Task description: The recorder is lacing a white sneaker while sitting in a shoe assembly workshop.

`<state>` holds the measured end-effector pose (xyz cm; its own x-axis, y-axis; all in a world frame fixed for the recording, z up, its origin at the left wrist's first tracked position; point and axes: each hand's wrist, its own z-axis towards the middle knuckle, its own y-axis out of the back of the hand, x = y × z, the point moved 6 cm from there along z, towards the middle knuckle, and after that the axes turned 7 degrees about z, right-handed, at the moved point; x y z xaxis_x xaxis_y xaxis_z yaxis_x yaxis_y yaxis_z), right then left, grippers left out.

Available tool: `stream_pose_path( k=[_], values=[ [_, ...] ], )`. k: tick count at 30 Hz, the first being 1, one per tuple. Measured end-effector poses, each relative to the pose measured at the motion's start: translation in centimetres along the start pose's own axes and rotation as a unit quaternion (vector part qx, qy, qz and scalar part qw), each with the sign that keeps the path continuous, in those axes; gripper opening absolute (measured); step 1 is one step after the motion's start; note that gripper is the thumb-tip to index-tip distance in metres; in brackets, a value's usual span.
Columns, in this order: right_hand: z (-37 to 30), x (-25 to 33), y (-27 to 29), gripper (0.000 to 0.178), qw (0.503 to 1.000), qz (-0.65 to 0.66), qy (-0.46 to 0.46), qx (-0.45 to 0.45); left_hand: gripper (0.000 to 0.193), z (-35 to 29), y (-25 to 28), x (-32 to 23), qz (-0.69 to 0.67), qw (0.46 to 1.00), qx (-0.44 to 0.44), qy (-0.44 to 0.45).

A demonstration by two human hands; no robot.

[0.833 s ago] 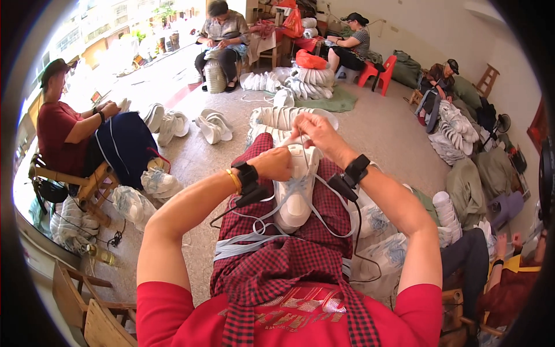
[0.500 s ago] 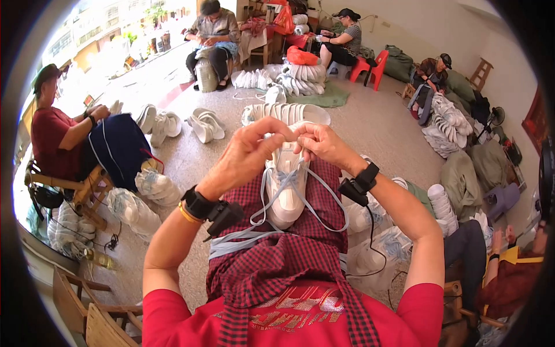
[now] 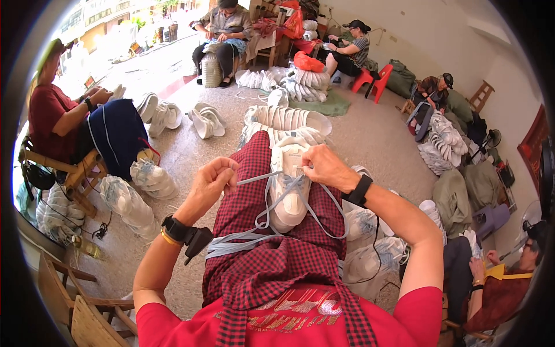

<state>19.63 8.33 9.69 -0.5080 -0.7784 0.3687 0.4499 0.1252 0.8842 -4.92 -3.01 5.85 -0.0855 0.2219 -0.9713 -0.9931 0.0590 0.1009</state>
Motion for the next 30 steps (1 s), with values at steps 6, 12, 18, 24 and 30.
stream_pose_path(
  k=[6,12,18,24,30],
  values=[
    [0.7,0.9,-0.4,0.012,0.996,-0.088,0.014,0.017,0.014,-0.6,0.0,2.9,-0.057,0.998,-0.025,0.027],
    [1.1,0.5,-0.3,0.012,0.987,-0.143,-0.038,0.064,0.014,-1.3,-0.2,4.1,-0.022,0.999,-0.034,0.03],
    [1.6,0.1,-0.5,0.013,0.996,0.06,-0.005,0.07,0.014,-1.4,-0.6,5.9,-0.055,0.996,-0.046,0.06],
    [1.4,0.5,-1.4,0.016,0.999,0.01,-0.027,0.019,0.015,-1.3,-1.9,7.8,-0.06,0.996,-0.052,0.04],
    [1.2,-0.3,-1.5,0.017,0.984,0.13,-0.122,0.019,0.015,-1.3,-2.1,8.3,-0.055,0.997,-0.042,0.034]
  ],
)
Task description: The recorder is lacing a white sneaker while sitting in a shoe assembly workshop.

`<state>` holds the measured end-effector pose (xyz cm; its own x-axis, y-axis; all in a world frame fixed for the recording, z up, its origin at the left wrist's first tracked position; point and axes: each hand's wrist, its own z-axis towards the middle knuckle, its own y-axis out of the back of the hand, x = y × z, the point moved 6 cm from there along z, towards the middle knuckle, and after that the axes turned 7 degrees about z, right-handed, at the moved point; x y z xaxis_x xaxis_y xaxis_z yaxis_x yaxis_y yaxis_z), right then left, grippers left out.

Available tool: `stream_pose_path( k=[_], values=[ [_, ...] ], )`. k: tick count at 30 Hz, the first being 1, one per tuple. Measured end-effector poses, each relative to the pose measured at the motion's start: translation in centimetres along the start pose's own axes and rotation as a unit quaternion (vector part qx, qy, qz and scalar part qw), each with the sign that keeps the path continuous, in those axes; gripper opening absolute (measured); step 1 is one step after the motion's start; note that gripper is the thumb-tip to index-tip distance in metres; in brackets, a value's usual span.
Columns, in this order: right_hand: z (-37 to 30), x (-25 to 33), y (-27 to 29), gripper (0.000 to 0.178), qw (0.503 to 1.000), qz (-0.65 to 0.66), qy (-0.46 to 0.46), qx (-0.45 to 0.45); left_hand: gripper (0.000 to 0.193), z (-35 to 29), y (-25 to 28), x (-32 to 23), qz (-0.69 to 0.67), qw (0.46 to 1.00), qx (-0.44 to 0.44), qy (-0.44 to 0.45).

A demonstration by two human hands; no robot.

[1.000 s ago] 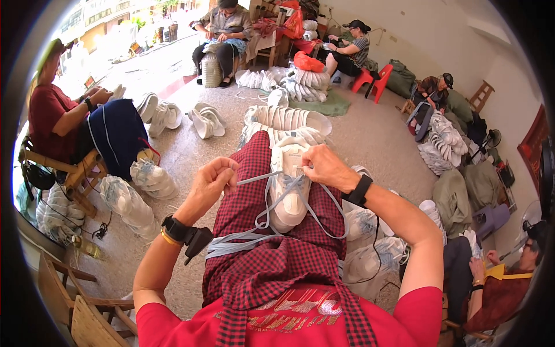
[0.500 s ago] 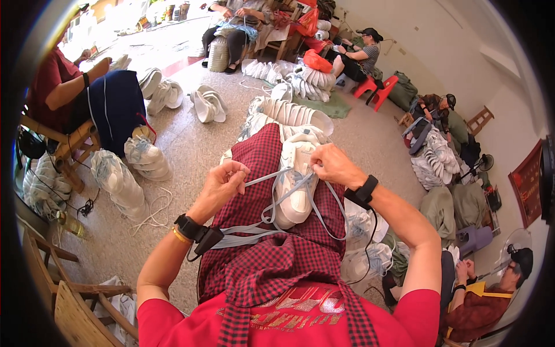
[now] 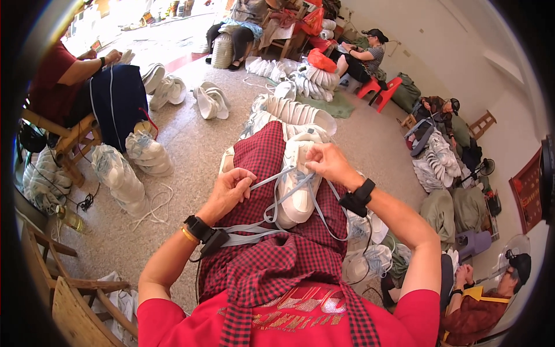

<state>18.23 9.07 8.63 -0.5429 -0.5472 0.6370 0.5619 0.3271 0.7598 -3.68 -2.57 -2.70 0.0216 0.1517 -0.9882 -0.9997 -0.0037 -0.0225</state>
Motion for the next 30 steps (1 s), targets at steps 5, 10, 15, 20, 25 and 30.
stream_pose_path(
  k=[5,10,15,20,25,30],
  values=[
    [-0.5,2.4,-0.6,0.015,0.983,-0.15,0.104,-0.036,0.015,-0.1,0.2,0.5,0.009,1.0,-0.009,0.007],
    [-0.2,3.2,-2.8,0.015,0.909,-0.353,0.218,-0.044,0.015,0.0,0.1,0.1,0.009,1.0,-0.009,-0.008],
    [2.7,1.9,-1.2,0.015,0.994,-0.079,0.071,-0.013,0.016,-0.7,0.3,-0.5,-0.006,1.0,0.012,-0.019],
    [7.7,7.9,-3.7,0.02,0.977,0.181,0.055,0.098,0.016,0.0,-1.3,-4.0,0.011,0.998,0.045,-0.043],
    [12.9,16.8,-7.8,0.02,0.95,0.195,0.217,0.114,0.02,2.0,-5.6,-6.9,0.198,0.968,0.064,-0.143],
    [13.4,20.6,-10.0,0.02,0.945,0.188,0.171,0.207,0.016,5.3,-7.0,-7.7,0.255,0.944,-0.044,-0.204]
  ],
)
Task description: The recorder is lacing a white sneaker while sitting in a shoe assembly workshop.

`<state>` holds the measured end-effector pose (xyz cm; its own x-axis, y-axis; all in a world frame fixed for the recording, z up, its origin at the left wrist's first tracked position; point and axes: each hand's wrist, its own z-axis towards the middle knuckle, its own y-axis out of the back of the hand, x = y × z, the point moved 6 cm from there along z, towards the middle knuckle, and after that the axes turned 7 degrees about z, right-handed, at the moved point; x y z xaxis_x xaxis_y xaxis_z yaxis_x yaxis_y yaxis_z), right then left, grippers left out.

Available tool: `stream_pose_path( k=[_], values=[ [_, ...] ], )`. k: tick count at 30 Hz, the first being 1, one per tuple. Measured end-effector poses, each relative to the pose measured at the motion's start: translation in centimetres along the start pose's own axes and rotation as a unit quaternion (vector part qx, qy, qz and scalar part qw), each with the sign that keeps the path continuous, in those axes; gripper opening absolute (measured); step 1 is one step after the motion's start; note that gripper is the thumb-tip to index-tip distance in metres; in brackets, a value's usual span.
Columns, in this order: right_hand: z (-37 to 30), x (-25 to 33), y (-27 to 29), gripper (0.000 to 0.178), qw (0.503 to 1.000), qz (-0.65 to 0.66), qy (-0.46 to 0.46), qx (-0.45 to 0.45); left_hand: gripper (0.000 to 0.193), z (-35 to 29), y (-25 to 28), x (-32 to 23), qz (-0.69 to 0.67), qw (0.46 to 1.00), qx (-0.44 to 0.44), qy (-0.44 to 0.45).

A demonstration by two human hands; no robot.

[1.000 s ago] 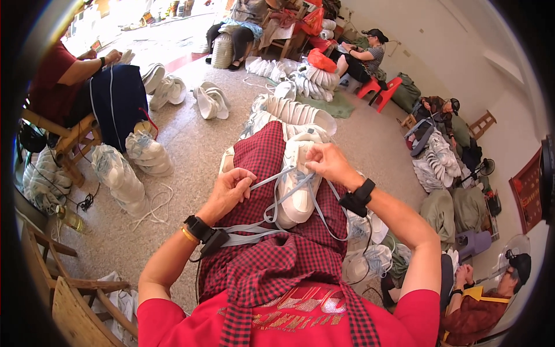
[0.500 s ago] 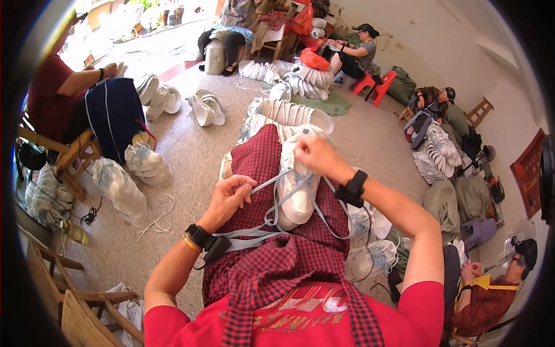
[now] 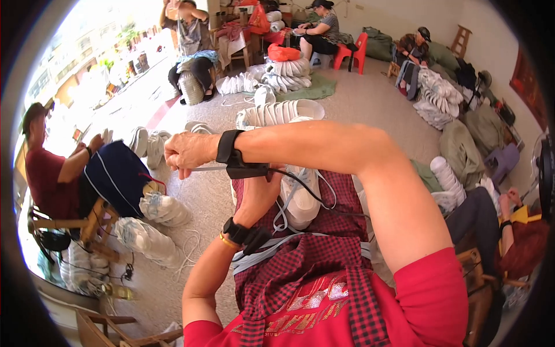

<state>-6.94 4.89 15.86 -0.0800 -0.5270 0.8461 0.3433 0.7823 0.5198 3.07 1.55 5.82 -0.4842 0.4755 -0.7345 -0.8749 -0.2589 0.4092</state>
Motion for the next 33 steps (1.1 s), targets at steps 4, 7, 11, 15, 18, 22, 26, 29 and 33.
stream_pose_path(
  k=[4,7,11,15,18,22,26,29,33],
  values=[
    [-3.9,0.0,3.7,0.025,0.999,0.003,-0.017,-0.037,0.016,1.5,-0.7,-0.6,0.055,0.994,-0.057,-0.08],
    [-9.8,-1.6,8.3,0.024,0.995,-0.055,0.014,-0.079,0.012,2.4,-1.9,-0.8,0.138,0.987,0.002,-0.077],
    [-18.7,-3.9,10.0,0.019,0.978,-0.118,-0.016,-0.171,0.007,2.4,-2.3,0.7,0.164,0.983,0.003,-0.081],
    [-24.9,-7.0,9.7,0.012,0.949,-0.173,-0.02,-0.263,0.008,2.9,-3.1,-0.6,0.276,0.957,0.054,-0.067],
    [-25.9,-8.5,7.8,0.011,0.948,-0.142,-0.02,-0.285,0.008,3.0,-3.3,-0.9,0.289,0.952,0.062,-0.079],
    [-26.3,-9.8,7.3,0.014,0.933,-0.178,0.004,-0.312,0.007,3.5,-3.5,-0.6,0.221,0.967,0.106,-0.067],
    [-26.4,-9.5,7.4,0.015,0.912,-0.228,0.042,-0.338,0.008,3.2,-4.7,-0.6,0.207,0.971,0.112,-0.038],
    [-26.1,-9.3,7.2,0.016,0.915,-0.234,0.059,-0.322,0.009,2.6,-4.2,-1.2,0.217,0.972,0.068,-0.06],
    [-25.7,-9.3,6.7,0.019,0.9,-0.309,0.041,-0.304,0.011,2.4,-3.8,-1.7,0.191,0.977,0.051,-0.08]
  ],
)
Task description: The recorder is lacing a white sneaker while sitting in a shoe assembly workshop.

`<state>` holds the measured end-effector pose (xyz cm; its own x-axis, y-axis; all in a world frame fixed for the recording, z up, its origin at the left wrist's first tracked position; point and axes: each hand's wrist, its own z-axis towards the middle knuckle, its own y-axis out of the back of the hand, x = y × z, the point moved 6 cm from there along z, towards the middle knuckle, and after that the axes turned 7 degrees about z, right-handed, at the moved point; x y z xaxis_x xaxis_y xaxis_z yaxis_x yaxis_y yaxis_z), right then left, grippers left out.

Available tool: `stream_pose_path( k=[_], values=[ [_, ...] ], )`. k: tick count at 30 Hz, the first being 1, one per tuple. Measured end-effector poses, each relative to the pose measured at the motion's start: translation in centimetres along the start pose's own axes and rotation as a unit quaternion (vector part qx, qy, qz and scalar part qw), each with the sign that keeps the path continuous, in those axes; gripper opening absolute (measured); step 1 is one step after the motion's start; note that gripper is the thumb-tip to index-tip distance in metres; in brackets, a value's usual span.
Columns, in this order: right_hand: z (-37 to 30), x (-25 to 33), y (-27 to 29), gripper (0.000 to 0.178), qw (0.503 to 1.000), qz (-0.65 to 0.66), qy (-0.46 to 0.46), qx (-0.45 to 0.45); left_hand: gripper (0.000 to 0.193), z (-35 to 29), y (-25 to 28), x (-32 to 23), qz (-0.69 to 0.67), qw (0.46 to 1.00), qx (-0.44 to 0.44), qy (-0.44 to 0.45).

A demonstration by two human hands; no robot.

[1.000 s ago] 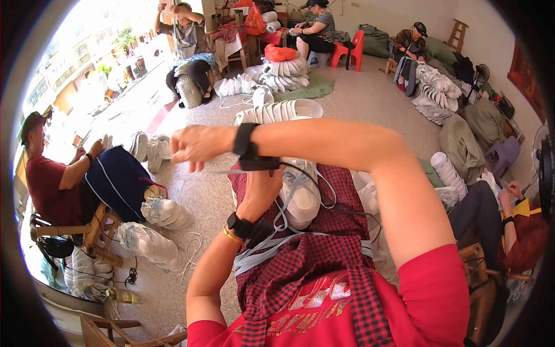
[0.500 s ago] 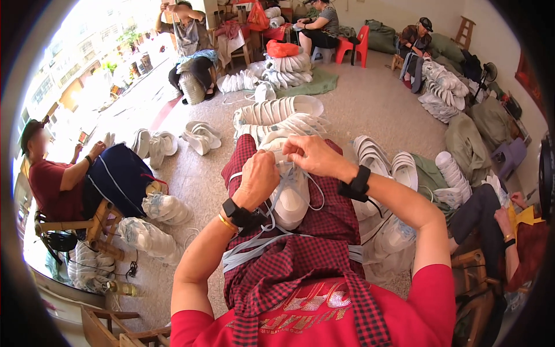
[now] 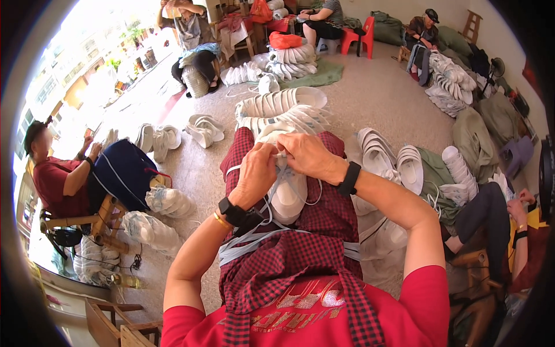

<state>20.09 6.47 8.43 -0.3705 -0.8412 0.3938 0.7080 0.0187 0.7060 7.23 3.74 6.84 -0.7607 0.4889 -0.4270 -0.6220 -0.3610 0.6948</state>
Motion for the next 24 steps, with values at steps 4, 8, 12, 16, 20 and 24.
stream_pose_path(
  k=[4,8,12,16,20,24],
  values=[
    [0.3,0.1,-0.1,0.021,1.0,-0.019,-0.02,-0.001,0.012,0.1,-0.4,-0.1,0.016,0.998,-0.059,-0.007],
    [0.4,0.2,-0.3,0.023,0.998,0.053,-0.044,0.001,0.011,0.1,-0.4,1.8,-0.03,0.995,-0.068,0.067],
    [0.6,-0.1,-0.3,0.023,0.999,0.018,-0.048,0.014,0.014,0.2,-1.0,1.5,-0.042,0.996,-0.036,0.066],
    [0.6,0.1,-0.2,0.021,0.994,0.08,-0.07,0.032,0.016,0.0,-0.7,1.6,-0.068,0.995,-0.03,0.07],
    [0.6,-0.1,-0.4,0.022,0.996,0.045,-0.063,0.036,0.019,-0.1,-0.6,1.4,-0.08,0.993,-0.009,0.086],
    [0.5,-0.5,-1.1,0.025,0.998,-0.032,-0.045,0.032,0.019,0.0,-0.5,1.2,-0.082,0.992,0.006,0.098]
  ],
)
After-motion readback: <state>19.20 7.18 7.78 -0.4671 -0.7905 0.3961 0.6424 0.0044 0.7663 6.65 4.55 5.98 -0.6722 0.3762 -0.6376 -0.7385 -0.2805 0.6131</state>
